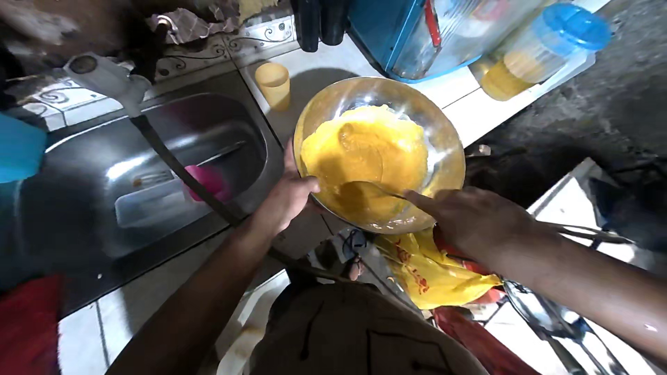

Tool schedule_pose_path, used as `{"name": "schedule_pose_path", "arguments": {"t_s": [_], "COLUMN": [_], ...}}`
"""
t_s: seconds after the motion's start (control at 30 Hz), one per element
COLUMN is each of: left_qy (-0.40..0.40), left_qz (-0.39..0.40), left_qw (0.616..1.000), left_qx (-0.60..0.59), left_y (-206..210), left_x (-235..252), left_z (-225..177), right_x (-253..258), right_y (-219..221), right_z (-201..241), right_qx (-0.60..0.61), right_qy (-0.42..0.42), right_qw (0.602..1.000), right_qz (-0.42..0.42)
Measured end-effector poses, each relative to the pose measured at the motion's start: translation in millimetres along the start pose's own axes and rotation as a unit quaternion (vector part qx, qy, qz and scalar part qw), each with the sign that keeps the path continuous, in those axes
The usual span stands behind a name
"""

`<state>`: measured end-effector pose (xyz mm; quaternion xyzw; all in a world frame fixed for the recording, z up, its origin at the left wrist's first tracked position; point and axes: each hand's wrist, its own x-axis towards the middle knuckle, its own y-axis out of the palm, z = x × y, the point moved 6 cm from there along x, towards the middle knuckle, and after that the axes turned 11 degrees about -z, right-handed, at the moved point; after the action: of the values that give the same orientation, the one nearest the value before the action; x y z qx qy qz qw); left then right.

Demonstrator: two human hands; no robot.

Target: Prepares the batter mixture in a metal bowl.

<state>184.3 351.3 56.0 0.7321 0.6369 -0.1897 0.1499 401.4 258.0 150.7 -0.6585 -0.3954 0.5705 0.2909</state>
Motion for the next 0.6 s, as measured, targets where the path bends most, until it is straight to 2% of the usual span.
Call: {"name": "schedule_pose_path", "arguments": {"t_s": [0.07,0.13,0.2,0.27,0.33,0.37,0.43,0.47,0.5,0.53,0.6], "left_qy": [0.008,0.006,-0.001,-0.004,-0.010,-0.015,-0.020,-0.021,-0.023,-0.024,-0.017], "left_qz": [-0.003,-0.009,-0.010,-0.009,-0.006,-0.007,-0.001,0.000,-0.003,-0.008,-0.007], "left_qw": [1.000,1.000,1.000,1.000,0.999,0.999,1.000,1.000,1.000,0.999,0.999], "left_qx": [-0.007,-0.008,-0.012,-0.030,-0.033,-0.027,-0.022,-0.021,-0.020,-0.022,-0.034], "left_y": [1,3,7,10,10,10,11,12,15,17,17], "left_x": [-1,-4,-5,-7,-9,-9,-9,-10,-10,-10,-9], "left_z": [1,2,3,2,1,1,2,3,4,5,4], "right_x": [15,43,68,71,56,51,58,66,73,75,68], "right_y": [1,-8,-11,-3,3,4,-2,-7,-11,-13,-8], "right_z": [-31,-46,-34,-15,-21,-38,-73,-77,-69,-54,-31], "right_qx": [0.009,0.030,0.078,0.136,0.174,0.165,0.113,0.084,0.070,0.084,0.131], "right_qy": [0.063,0.090,0.061,-0.018,-0.081,-0.076,0.004,0.053,0.075,0.061,-0.019], "right_qw": [0.998,0.994,0.983,0.970,0.971,0.977,0.987,0.989,0.987,0.984,0.980], "right_qz": [0.015,-0.060,-0.155,-0.201,-0.140,-0.113,-0.116,-0.112,-0.123,-0.143,-0.149]}}
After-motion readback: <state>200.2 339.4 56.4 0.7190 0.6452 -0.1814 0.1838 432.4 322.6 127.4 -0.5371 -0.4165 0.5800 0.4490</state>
